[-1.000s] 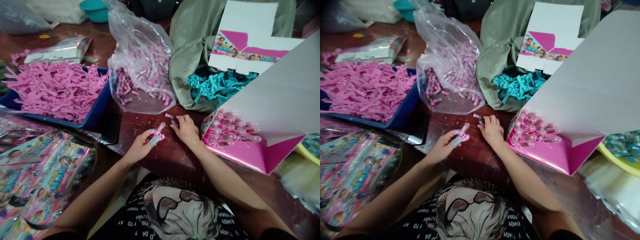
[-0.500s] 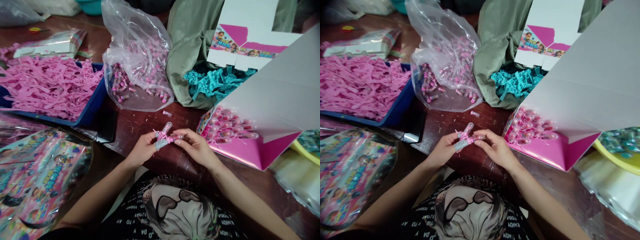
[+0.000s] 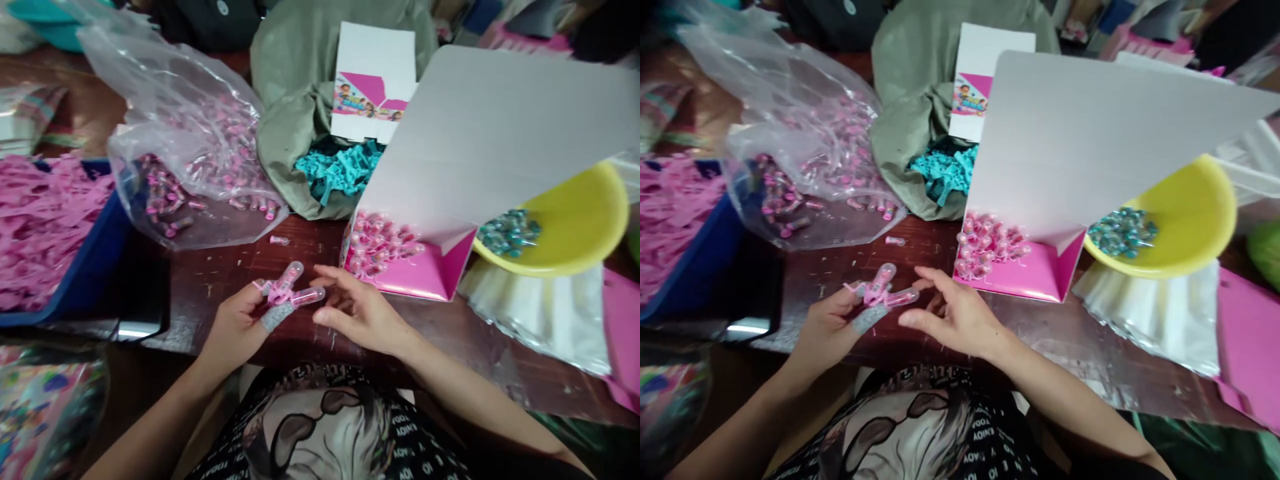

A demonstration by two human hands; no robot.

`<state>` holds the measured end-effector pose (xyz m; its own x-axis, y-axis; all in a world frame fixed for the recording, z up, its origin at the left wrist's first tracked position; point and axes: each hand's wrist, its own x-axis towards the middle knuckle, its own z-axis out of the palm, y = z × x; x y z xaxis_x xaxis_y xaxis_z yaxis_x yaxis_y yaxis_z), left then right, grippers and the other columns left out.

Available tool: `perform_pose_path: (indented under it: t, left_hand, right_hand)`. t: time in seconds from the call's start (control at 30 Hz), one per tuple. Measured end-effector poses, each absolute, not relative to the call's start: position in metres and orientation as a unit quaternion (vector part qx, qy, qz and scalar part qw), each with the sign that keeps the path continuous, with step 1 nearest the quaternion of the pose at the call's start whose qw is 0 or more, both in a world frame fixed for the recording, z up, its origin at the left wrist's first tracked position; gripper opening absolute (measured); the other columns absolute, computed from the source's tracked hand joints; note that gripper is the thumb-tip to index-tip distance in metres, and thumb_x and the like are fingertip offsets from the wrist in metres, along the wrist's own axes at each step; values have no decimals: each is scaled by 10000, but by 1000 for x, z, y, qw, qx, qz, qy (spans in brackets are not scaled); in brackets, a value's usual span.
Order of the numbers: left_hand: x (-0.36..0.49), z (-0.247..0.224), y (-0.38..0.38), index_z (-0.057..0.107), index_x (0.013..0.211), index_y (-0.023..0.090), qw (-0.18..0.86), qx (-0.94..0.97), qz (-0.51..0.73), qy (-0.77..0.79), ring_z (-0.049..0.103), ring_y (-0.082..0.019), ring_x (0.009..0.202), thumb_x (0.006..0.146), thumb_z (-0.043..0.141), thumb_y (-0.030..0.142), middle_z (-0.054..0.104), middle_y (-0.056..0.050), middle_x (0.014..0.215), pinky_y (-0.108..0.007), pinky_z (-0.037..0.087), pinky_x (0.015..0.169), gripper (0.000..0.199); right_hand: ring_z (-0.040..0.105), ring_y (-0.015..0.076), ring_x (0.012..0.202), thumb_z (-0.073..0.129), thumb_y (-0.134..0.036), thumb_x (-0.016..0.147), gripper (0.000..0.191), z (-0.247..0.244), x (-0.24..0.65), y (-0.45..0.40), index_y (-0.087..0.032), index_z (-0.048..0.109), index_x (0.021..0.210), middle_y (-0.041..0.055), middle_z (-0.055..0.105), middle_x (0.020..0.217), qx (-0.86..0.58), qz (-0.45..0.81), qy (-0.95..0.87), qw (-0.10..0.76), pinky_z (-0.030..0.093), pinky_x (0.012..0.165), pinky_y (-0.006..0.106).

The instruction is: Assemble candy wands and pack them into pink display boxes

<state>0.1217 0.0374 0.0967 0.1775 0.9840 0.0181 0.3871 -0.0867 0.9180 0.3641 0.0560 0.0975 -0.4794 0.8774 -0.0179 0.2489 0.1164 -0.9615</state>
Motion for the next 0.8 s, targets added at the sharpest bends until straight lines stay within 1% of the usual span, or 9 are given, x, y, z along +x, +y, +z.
perform_pose_path:
  t: [0.07, 0.13, 0.17, 0.23, 0.3, 0.37, 0.47, 0.63, 0.8]
  left_hand:
    - [132, 106, 44, 707, 999, 217, 520, 608, 317, 510, 632, -147, 699, 876, 677, 299, 692, -1, 784, -260, 502, 662, 152]
    - [151, 114, 48, 703, 891, 191, 619, 592, 233, 460, 544, -107, 537, 888, 636, 288, 611, 31, 613, -227, 449, 549, 118]
    - [162, 118, 49, 694, 844, 181, 658, 591, 188, 427, 515, -97, 498, 897, 610, 282, 580, 38, 566, -220, 435, 524, 142]
    - [182, 124, 52, 690, 809, 171, 696, 609, 125, 359, 554, -108, 517, 911, 582, 281, 606, 23, 576, -228, 464, 533, 185]
    - [194, 124, 58, 717, 900, 182, 643, 664, 154, 349, 655, -150, 662, 908, 624, 314, 703, -17, 730, -271, 538, 629, 162]
    - [199, 118, 68, 720, 1077, 210, 497, 716, 282, 400, 704, -210, 910, 901, 672, 367, 752, -62, 989, -363, 572, 841, 241]
    - [207, 96, 91, 609, 1341, 241, 334, 698, 469, 425, 580, -272, 1287, 998, 507, 485, 642, -103, 1360, -483, 424, 1130, 433]
    - [248, 54, 115, 436, 1499, 299, 415, 661, 499, 378, 288, -244, 1523, 1032, 233, 607, 393, -56, 1607, -463, 222, 1267, 596]
    - [262, 40, 116, 491, 1462, 299, 418, 631, 518, 398, 327, -234, 1507, 1040, 261, 586, 432, -47, 1584, -443, 213, 1275, 559]
  right_hand:
    - [695, 166, 933, 749, -450, 847, 878, 110, 385, 54, -289, 280, 1573, 147, 439, 1553, -385, 426, -759, 307, 616, 764, 330]
    - [649, 204, 1157, 711, -383, 895, 814, 122, 404, 52, -325, 271, 1577, 126, 286, 1647, -323, 348, -834, 283, 611, 851, 336]
    - [616, 209, 1229, 677, -342, 925, 722, 128, 413, 51, -320, 324, 1555, 112, 317, 1638, -286, 329, -859, 269, 604, 883, 335]
    - [611, 185, 1250, 641, -273, 954, 515, 140, 432, 49, -282, 485, 1445, 84, 534, 1499, -234, 332, -878, 255, 594, 922, 321]
    - [680, 144, 1119, 668, -254, 939, 367, 152, 455, 45, -255, 594, 1299, 44, 702, 1274, -243, 341, -868, 266, 600, 893, 278]
    - [727, 124, 927, 710, -288, 910, 318, 159, 481, 41, -242, 628, 1213, 25, 758, 1103, -355, 285, -842, 290, 611, 755, 234]
    - [726, 142, 735, 720, -383, 892, 305, 152, 507, 42, -223, 645, 1140, 29, 772, 959, -565, 118, -762, 292, 578, 601, 253]
    - [739, 216, 801, 604, -460, 959, 328, 115, 488, 59, -210, 628, 1169, 53, 775, 1044, -672, 4, -726, 143, 482, 556, 290]
    - [709, 231, 691, 513, -461, 995, 321, 118, 460, 69, -194, 627, 1132, 87, 772, 997, -685, -17, -728, -27, 297, 478, 282]
